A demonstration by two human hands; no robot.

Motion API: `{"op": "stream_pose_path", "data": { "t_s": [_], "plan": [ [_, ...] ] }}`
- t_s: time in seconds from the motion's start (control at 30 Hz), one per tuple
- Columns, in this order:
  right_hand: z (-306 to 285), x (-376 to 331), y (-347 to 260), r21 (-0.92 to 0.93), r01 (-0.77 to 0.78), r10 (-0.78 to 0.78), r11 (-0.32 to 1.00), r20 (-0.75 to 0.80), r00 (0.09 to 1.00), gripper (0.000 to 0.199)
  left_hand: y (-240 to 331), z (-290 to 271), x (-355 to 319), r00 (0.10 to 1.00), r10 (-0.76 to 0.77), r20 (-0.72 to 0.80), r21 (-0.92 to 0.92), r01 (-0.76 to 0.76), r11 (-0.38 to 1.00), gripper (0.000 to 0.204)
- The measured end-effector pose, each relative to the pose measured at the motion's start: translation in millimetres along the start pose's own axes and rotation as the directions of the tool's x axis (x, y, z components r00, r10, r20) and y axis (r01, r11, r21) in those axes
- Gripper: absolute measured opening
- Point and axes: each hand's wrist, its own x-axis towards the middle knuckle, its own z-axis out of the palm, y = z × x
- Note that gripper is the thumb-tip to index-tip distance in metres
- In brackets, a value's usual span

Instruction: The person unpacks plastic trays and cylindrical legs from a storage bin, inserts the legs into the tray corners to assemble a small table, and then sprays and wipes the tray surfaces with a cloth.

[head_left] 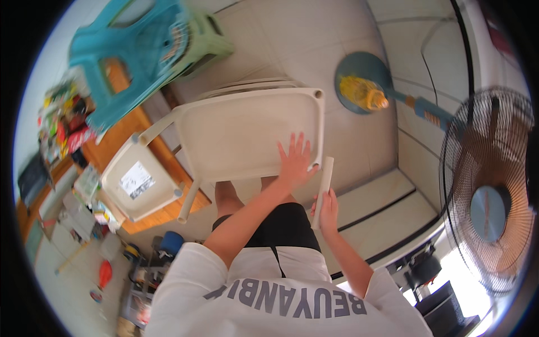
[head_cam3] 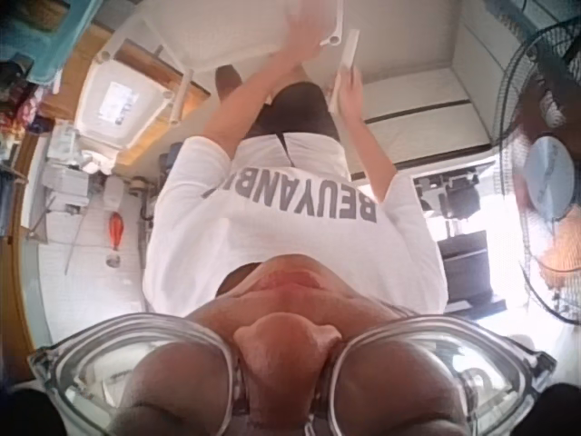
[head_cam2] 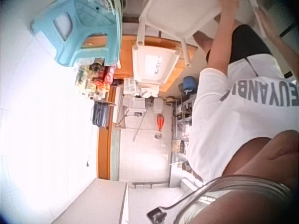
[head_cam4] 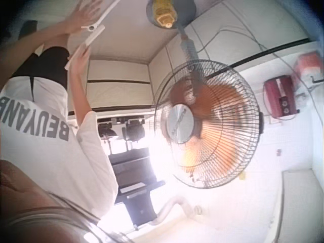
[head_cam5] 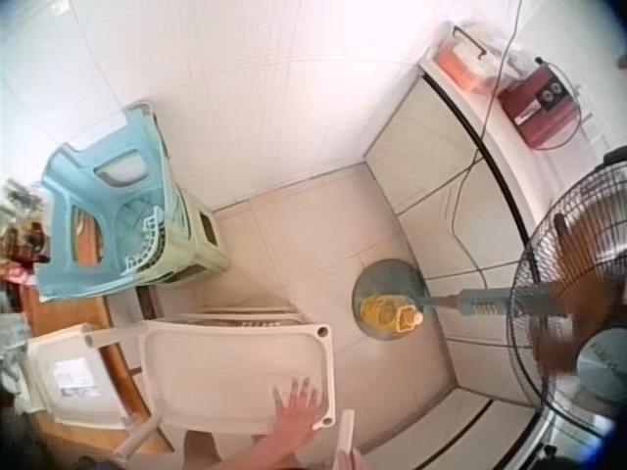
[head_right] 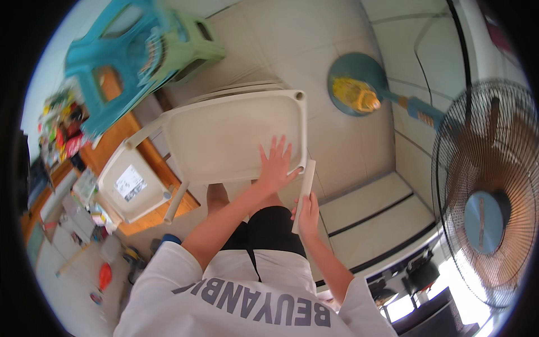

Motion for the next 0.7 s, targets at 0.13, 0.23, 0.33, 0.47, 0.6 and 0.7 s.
{"op": "stream_pose_path", "data": {
  "t_s": [0.13, 0.23, 0.33, 0.47, 0.6, 0.7],
  "plan": [
    [52, -30, 22, -0.223, 0.303, -0.271, 0.926, 0.162, 0.949, 0.041, 2, -62, -61, 0.884, -0.220, 0.412, -0.895, 0.438, 0.087, 0.050],
    [98, -75, 11, -0.124, 0.428, -0.361, 0.895, 0.361, 0.860, 0.043, -29, -101, -118, 0.863, -0.294, 0.411, -0.909, 0.362, -0.207, 0.044],
    [129, -113, -3, -0.100, 0.227, -0.150, 0.969, 0.494, 0.856, 0.040, -56, -143, -170, 0.783, -0.514, 0.350, -0.863, 0.057, -0.501, 0.038],
    [169, -133, -12, -0.157, 0.281, -0.143, 0.947, 0.578, 0.804, 0.031, -110, -197, -241, 0.603, -0.788, 0.124, -0.936, -0.193, -0.295, 0.028],
    [221, -144, -21, -0.038, 0.359, -0.312, 0.932, 0.418, 0.853, 0.026, -239, -249, -302, 0.425, -0.893, -0.150, -0.829, -0.546, -0.121, 0.031],
    [244, -149, -10, -0.023, 0.324, -0.289, 0.946, 0.395, 0.872, 0.023, -368, -261, -314, 0.260, -0.955, -0.143, -0.812, -0.583, -0.037, 0.032]
  ]
}}
